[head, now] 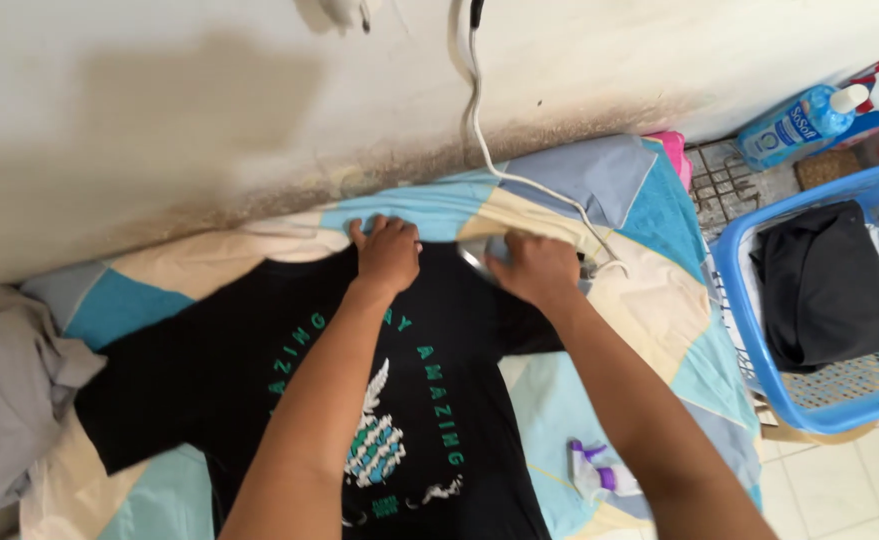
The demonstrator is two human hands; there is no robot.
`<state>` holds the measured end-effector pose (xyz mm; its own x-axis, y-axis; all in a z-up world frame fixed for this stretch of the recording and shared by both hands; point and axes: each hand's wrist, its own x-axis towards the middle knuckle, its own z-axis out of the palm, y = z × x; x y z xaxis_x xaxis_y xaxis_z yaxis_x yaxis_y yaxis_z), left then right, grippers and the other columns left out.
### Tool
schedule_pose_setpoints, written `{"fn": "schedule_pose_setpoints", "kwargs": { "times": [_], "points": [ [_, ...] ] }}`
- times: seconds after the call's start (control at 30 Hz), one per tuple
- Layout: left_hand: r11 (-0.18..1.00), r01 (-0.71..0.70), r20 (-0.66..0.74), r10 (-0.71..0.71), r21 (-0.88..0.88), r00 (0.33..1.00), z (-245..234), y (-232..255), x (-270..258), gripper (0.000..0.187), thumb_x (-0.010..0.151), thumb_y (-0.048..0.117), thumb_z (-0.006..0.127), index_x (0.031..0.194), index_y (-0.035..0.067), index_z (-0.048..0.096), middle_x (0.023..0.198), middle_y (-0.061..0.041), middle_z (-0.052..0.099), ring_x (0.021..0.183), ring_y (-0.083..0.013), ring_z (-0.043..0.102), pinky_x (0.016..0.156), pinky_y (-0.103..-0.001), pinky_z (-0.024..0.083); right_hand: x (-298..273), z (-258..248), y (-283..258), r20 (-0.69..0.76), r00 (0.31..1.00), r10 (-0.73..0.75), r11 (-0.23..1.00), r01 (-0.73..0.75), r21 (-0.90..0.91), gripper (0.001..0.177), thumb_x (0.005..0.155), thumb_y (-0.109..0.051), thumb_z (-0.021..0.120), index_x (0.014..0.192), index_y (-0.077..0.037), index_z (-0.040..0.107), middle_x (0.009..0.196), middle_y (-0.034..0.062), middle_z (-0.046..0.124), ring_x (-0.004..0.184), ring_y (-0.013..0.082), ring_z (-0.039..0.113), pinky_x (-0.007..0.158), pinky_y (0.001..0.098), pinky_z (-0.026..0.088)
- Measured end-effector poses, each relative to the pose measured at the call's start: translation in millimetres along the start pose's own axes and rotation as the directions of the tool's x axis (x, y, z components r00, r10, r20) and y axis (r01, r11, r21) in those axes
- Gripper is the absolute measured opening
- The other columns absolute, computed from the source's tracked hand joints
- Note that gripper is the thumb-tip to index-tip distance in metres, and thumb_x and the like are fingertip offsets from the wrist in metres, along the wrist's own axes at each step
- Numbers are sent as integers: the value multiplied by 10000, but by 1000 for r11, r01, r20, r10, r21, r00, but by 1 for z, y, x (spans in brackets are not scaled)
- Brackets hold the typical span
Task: Ironing and folding a black t-shirt on a bed using a steam iron and spray bottle
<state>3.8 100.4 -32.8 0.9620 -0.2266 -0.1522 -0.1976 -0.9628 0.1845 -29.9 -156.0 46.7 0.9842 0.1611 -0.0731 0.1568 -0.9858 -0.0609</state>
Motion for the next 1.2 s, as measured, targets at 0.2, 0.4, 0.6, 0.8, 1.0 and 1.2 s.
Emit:
{"fn": "schedule_pose_setpoints", "kwargs": {
  "times": [0.2,0.4,0.6,0.8,1.0,1.2],
  "points": [
    [1000,22,-49,-22,17,999,15,-7,2,220,1059,340,507,955,184,621,975,7,528,1194,-213,437,1106,-682,87,-4,-20,5,208,976,57,998,-59,1,750,759,-852,501,903,-166,767,860,191,761,911,435,757,743,550,597],
    [1000,11,-17,-11,22,1000,-19,3,-12,267,1080,283,524,868,135,587,919,-40,555,1134,-175,455,1135,-558,109,-86,1,60,220,918,-331,920,366,-142,478,589,-773,632,691,-314,713,629,6,721,679,278,750,648,412,601],
    [984,-132,-126,147,117,981,-15,14,-10,28,940,101,624,957,110,645,949,-42,538,1116,-269,460,1047,-649,179,-77,19,59,-239,942,-233,970,210,-120,532,681,-757,631,762,-241,730,637,14,715,602,296,713,569,447,573],
    [984,-134,-275,161,115,948,11,-2,2,59,843,161,683,816,115,659,887,-55,519,1044,-293,440,928,-585,250,-44,26,42,-263,922,-284,957,257,-135,505,720,-765,581,769,-279,712,648,-12,712,604,262,719,571,434,584],
    [995,-44,-224,63,90,973,8,0,4,196,950,260,709,817,121,674,854,-15,503,1051,-253,452,983,-560,222,24,17,20,137,977,163,987,-161,-21,701,778,-877,472,971,-252,724,867,79,770,879,366,765,682,508,573],
    [999,35,-178,-30,24,984,17,-1,6,198,947,288,694,836,138,627,901,-12,492,1088,-281,442,953,-557,241,-10,-7,23,206,978,13,1000,-16,9,751,757,-889,487,902,-202,751,818,207,755,847,433,765,695,546,579]
  ]
}}
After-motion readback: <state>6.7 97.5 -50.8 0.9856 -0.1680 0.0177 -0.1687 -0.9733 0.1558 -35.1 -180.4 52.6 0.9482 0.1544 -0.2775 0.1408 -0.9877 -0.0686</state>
